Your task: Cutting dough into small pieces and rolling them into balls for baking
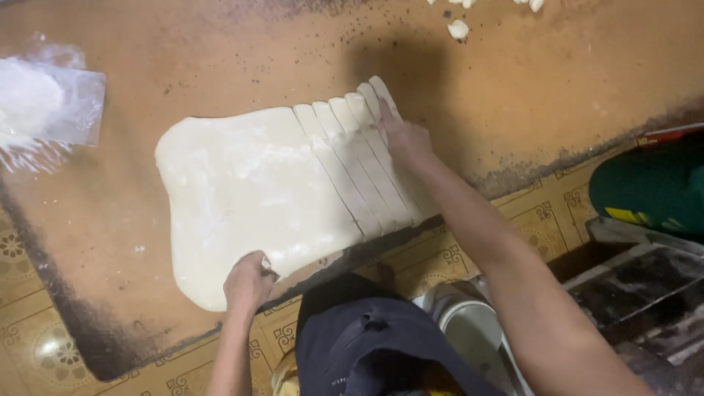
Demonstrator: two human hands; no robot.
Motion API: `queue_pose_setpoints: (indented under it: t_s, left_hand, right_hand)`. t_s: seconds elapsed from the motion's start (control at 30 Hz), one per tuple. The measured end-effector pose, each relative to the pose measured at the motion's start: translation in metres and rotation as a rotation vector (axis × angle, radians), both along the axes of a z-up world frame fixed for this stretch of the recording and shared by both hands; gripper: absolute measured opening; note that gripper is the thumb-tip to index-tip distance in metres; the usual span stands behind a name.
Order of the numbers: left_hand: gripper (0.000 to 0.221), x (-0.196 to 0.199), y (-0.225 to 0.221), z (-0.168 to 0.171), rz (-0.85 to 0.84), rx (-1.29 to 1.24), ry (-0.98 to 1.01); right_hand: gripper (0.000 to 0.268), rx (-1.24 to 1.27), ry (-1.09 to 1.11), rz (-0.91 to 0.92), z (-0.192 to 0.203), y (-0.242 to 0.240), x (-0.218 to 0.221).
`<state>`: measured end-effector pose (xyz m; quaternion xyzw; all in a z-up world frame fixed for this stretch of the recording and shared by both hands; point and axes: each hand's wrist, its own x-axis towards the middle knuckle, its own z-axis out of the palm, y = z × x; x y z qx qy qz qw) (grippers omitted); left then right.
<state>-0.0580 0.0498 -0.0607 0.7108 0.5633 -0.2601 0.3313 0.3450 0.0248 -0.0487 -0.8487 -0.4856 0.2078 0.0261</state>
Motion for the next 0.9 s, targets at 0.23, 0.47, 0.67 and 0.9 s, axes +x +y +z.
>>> queue_pose_setpoints:
  t_s: [0.23, 0.47, 0.67, 0.9]
  left_hand:
    - [0.017, -0.007, -0.006, -0.005, -0.028, 0.04, -0.018]
    - [0.022, 0.003, -0.023, -0.01, 0.018, 0.143, 0.004]
    - [0.033, 0.007, -0.064, -0.013, 0.08, 0.264, -0.058]
    - [0.049, 0.102, -0.161, 0.121, 0.172, 0.216, -0.527]
  right_hand:
    - [0.082, -0.322, 0.024, 0.039, 0.033, -0.168, -0.039]
    - [0.072, -0.235, 0.092, 0.049, -0.006, -0.172, -0.017]
    - [0.086, -0.345, 0.133, 0.143, 0.023, -0.348, -0.032]
    - [0.068, -0.064, 0.138, -0.065, 0.001, -0.349, -0.037]
